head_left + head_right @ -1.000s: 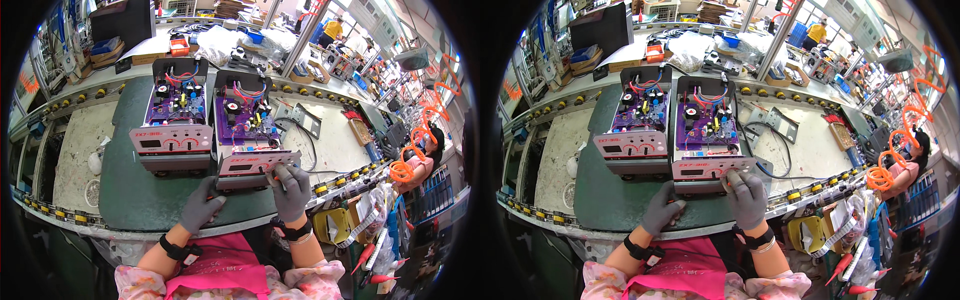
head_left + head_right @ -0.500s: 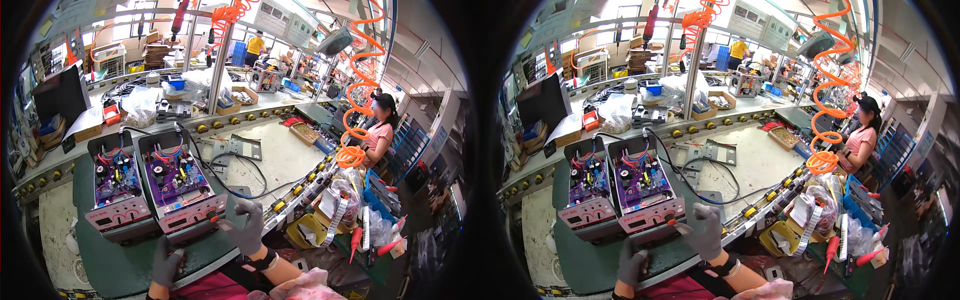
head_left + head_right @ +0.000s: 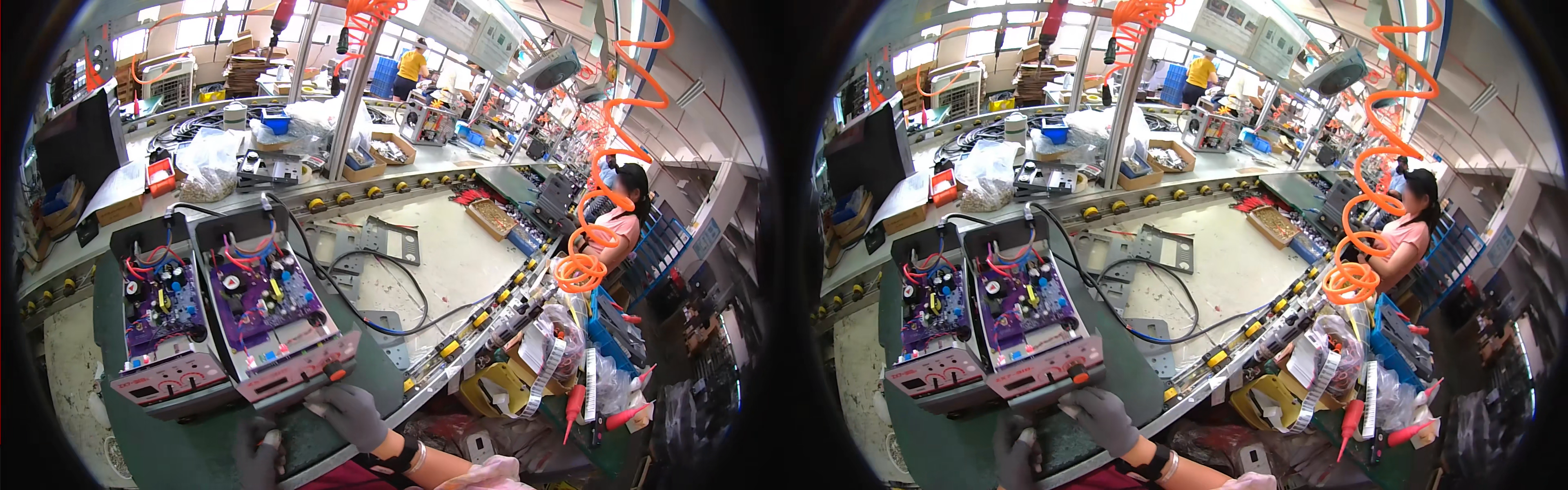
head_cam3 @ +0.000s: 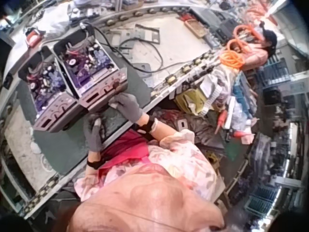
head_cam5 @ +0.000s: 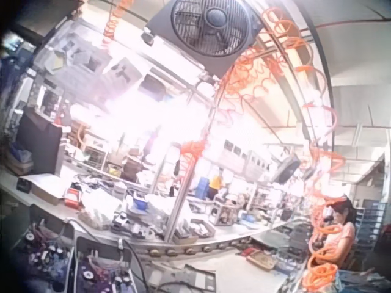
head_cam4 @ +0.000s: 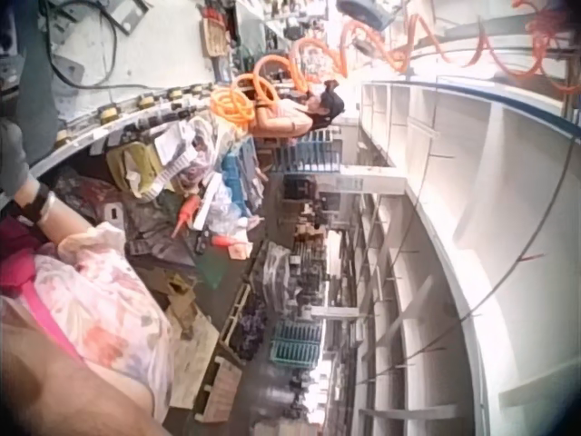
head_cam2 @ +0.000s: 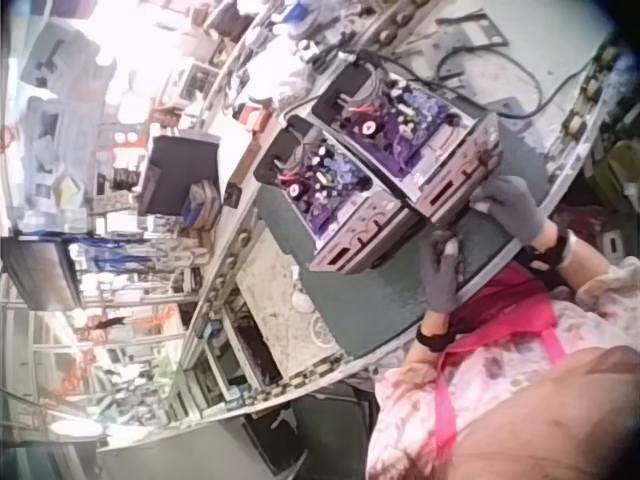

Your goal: Assembling and checking electronic power supply units on a production line.

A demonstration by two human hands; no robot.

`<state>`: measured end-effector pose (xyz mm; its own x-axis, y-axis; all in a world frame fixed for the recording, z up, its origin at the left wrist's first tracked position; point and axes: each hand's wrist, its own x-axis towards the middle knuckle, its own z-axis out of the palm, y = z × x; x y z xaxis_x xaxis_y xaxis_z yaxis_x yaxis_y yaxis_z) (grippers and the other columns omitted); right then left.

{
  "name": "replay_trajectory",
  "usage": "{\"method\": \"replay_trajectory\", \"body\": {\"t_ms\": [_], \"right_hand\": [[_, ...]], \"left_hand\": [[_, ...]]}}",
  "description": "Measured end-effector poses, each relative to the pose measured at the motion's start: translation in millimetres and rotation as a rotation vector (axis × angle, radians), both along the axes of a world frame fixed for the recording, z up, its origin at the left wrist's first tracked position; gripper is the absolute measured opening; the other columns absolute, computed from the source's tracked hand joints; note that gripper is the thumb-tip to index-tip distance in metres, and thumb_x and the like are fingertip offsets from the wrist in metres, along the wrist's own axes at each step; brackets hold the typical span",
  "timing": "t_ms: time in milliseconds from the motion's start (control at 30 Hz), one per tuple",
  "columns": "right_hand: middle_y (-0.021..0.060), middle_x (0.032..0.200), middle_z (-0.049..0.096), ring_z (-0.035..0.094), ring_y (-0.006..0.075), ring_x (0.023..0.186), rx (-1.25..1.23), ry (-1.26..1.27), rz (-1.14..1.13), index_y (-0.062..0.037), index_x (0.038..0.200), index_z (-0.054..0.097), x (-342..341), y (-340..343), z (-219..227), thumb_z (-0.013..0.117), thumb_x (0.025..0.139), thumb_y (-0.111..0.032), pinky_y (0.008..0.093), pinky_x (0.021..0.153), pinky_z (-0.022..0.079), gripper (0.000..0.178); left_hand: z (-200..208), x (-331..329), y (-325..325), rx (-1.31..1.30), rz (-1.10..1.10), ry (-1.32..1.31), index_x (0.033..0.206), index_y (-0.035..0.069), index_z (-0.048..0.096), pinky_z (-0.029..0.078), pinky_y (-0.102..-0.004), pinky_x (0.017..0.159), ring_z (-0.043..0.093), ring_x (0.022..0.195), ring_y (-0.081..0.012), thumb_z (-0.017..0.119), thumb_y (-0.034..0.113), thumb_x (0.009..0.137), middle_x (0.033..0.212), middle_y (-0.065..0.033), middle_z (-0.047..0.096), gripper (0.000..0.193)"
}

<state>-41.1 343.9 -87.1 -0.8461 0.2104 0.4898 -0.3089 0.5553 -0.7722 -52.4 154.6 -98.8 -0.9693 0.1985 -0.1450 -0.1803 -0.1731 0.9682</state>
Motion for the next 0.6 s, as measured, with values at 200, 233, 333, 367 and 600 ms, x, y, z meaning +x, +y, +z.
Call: {"method": "replay_trajectory", "body": {"t_ms": [200, 233, 333, 367, 600], "right_hand": [[0.0132, 0.084, 0.066, 0.065, 0.0283, 0.078, -0.051, 0.024, 0.033, -0.0013, 0.089, 0.065, -28.1, 6.3, 0.9, 0.071, 0.077, -0.007, 0.0332, 0.067, 0.051, 0.015], [0.0127, 0.084, 0.066, 0.065, 0.0271, 0.077, -0.070, -0.012, 0.061, -0.0013, 0.088, 0.065, -26.3, 8.7, 5.2, 0.071, 0.077, -0.006, 0.0330, 0.068, 0.051, 0.013], [0.0123, 0.086, 0.065, 0.064, 0.0262, 0.079, 0.018, -0.067, 0.138, -0.0023, 0.093, 0.064, -14.1, 26.0, 27.7, 0.071, 0.076, -0.004, 0.0328, 0.070, 0.051, 0.018], [0.0124, 0.090, 0.065, 0.064, 0.0264, 0.082, 0.138, -0.092, 0.175, -0.0032, 0.098, 0.063, -10.2, 33.8, 37.4, 0.072, 0.074, -0.003, 0.0328, 0.072, 0.051, 0.025], [0.0148, 0.113, 0.055, 0.061, 0.0291, 0.087, 0.436, 0.260, -0.194, -0.0068, 0.120, 0.052, -30.9, 45.3, 78.7, 0.077, 0.073, -0.018, 0.0380, 0.072, 0.052, 0.054]], "left_hand": [[10.7, -3.8, -1.4, -0.088, -0.177, 0.058, 0.101, 0.007, 0.058, 0.028, -0.0202, 0.037, 0.037, 0.040, -0.0049, 0.053, 0.017, 0.093, 0.056, 0.0017, 0.048, 0.013], [18.6, -4.7, -0.2, -0.086, -0.193, 0.009, 0.101, 0.008, 0.058, 0.028, -0.0203, 0.037, 0.037, 0.040, -0.0050, 0.051, 0.020, 0.094, 0.056, 0.0017, 0.048, 0.016], [18.5, -5.1, -2.7, -0.067, -0.197, -0.058, 0.101, 0.008, 0.058, 0.027, -0.0205, 0.036, 0.037, 0.040, -0.0051, 0.048, 0.026, 0.096, 0.056, 0.0017, 0.048, 0.021], [16.4, -5.2, -2.5, -0.037, -0.194, -0.080, 0.101, 0.008, 0.059, 0.027, -0.0206, 0.036, 0.037, 0.040, -0.0052, 0.047, 0.028, 0.097, 0.056, 0.0018, 0.049, 0.023], [21.8, -3.6, -5.7, -0.045, -0.235, -0.108, 0.103, 0.007, 0.059, 0.029, -0.0205, 0.038, 0.039, 0.042, -0.0051, 0.048, 0.029, 0.097, 0.058, 0.0015, 0.050, 0.025]]}}
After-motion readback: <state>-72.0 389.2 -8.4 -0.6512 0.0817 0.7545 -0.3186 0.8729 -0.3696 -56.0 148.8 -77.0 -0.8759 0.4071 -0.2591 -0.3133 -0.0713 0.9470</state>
